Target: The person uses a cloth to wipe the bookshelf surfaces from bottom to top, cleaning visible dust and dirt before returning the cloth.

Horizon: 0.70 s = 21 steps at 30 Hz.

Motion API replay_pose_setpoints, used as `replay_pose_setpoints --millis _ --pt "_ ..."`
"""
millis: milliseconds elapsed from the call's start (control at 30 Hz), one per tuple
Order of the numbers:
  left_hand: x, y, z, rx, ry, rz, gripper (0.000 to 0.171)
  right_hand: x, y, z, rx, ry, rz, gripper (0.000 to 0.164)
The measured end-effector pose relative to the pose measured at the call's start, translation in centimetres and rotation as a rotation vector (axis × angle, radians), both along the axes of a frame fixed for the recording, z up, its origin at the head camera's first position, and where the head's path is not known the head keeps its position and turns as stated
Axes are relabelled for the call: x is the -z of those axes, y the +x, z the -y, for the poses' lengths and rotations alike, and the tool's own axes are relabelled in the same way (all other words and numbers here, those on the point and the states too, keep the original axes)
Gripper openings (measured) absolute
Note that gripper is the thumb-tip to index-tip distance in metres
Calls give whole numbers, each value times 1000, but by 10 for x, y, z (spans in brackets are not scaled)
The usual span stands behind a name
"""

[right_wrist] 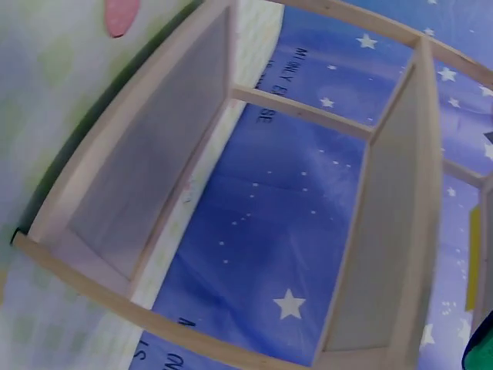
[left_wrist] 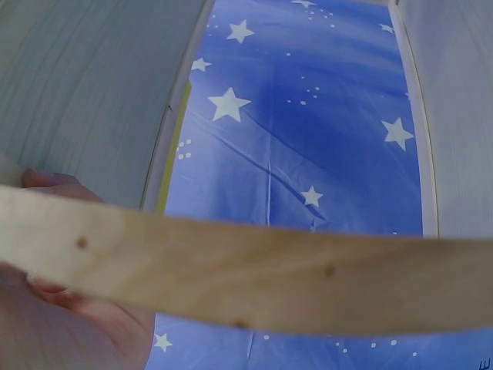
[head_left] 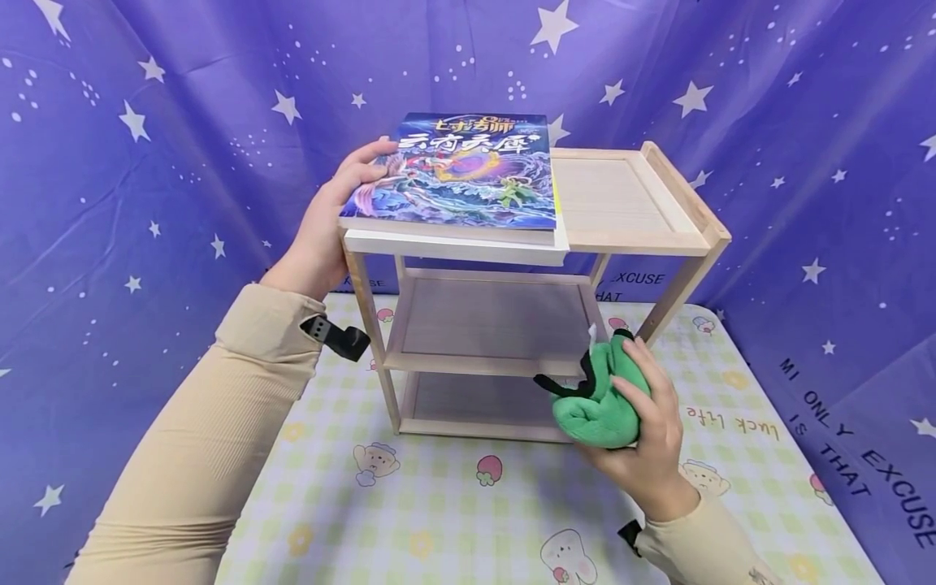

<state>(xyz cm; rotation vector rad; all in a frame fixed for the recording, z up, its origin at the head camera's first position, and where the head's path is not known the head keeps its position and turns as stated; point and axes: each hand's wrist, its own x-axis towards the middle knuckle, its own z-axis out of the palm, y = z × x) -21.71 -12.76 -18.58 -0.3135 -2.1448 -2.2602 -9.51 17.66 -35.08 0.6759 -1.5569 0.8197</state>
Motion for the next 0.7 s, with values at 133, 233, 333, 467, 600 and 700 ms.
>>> replay_pose_setpoints --millis 133,233,333,467,600,700 --pt "0 0 -1 1 4 -1 46 -4 8 2 7 -99 -30 56" --pt "0 0 -1 -1 4 -2 46 -5 12 0 9 -177 -18 60" --pt "0 0 -1 -1 3 -4 47 -5 12 -6 27 -252 9 65" --pt "0 0 -1 0 0 -5 47 -5 8 -16 88 -314 84 77" --pt "0 -1 -1 -2 -2 -2 47 -6 3 -24 103 -350 198 89" --pt "0 -1 -1 -5 -6 0 47 -7 -1 -29 91 -369 280 97"
